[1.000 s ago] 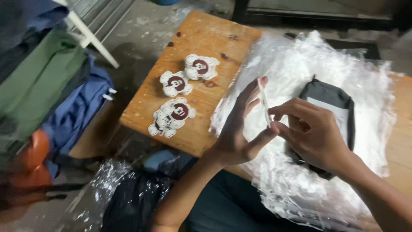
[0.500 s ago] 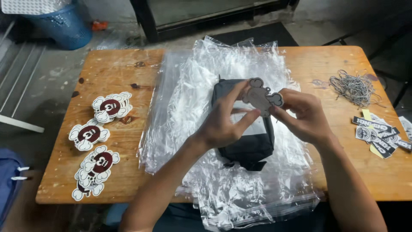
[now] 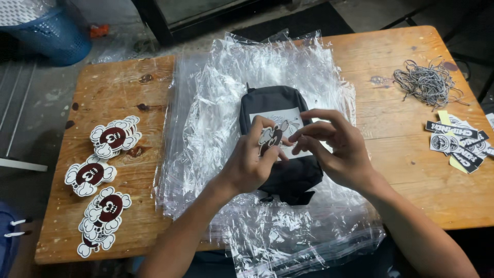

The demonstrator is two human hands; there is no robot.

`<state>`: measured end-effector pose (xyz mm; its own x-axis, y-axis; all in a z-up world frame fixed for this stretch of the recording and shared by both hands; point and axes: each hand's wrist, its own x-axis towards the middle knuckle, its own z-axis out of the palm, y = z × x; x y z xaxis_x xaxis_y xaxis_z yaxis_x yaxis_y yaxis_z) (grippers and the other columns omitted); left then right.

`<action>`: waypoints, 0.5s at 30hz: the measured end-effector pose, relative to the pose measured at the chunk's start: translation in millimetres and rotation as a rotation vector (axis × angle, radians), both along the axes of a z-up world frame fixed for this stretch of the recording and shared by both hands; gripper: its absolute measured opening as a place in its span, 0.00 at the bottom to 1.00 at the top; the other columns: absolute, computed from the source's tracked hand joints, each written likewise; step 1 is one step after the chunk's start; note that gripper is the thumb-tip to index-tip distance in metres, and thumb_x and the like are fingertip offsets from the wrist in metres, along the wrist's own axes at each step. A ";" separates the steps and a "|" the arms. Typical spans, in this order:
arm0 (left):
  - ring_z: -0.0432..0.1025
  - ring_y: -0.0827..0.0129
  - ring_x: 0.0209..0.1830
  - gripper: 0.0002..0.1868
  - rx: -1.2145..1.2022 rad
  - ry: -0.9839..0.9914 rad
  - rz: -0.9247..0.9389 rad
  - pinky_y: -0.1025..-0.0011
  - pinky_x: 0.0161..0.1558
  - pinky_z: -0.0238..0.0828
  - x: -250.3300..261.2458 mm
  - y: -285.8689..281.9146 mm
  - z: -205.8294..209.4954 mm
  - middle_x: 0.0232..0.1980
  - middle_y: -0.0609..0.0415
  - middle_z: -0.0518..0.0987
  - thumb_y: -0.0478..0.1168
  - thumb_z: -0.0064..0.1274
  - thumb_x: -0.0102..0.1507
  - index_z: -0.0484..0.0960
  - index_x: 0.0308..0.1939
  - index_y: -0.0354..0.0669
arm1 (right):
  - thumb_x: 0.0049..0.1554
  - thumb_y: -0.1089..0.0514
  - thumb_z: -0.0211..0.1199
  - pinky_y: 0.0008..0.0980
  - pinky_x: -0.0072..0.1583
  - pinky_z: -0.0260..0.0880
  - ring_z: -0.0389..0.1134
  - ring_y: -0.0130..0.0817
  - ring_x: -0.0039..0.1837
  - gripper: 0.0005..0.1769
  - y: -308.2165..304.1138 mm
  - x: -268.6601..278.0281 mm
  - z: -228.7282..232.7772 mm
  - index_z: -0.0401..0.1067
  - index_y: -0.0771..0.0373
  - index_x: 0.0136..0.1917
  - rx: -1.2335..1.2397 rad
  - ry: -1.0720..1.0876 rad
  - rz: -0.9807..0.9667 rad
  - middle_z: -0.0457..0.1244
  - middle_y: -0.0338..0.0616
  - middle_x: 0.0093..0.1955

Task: The person places a black drawstring pouch into a clear plastic bag, then applies a sticker to the pouch's exterior. They seal the bag and place it aside. The person repeats this process with a second pouch, applying a different sticker before sealing it in a bag.

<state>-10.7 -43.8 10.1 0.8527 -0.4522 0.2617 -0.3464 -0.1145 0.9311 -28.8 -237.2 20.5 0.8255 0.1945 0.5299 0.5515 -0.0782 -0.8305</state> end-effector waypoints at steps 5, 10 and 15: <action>0.82 0.49 0.33 0.08 0.068 -0.273 0.114 0.61 0.33 0.80 -2.2 -4.2 -3.1 0.34 0.39 0.84 0.30 0.43 0.65 0.72 0.48 0.37 | 0.54 0.75 0.64 0.32 0.45 0.76 0.76 0.35 0.41 0.11 3.2 1.4 -10.1 0.73 0.73 0.51 -0.090 -0.058 -0.104 0.72 0.49 0.37; 0.82 0.50 0.34 0.12 0.220 -0.644 0.217 0.61 0.33 0.82 0.6 -1.6 -18.3 0.37 0.43 0.83 0.26 0.47 0.63 0.76 0.50 0.37 | 0.55 0.70 0.67 0.28 0.42 0.75 0.76 0.30 0.37 0.06 -3.2 2.0 -19.2 0.76 0.69 0.48 -0.155 -0.080 -0.178 0.72 0.44 0.33; 0.81 0.50 0.37 0.15 0.332 -0.744 0.244 0.59 0.37 0.80 2.0 -3.2 -23.9 0.44 0.43 0.82 0.26 0.49 0.61 0.77 0.52 0.38 | 0.54 0.72 0.66 0.29 0.35 0.75 0.74 0.31 0.32 0.03 -8.8 5.1 -24.6 0.76 0.72 0.44 -0.122 -0.091 -0.107 0.69 0.46 0.28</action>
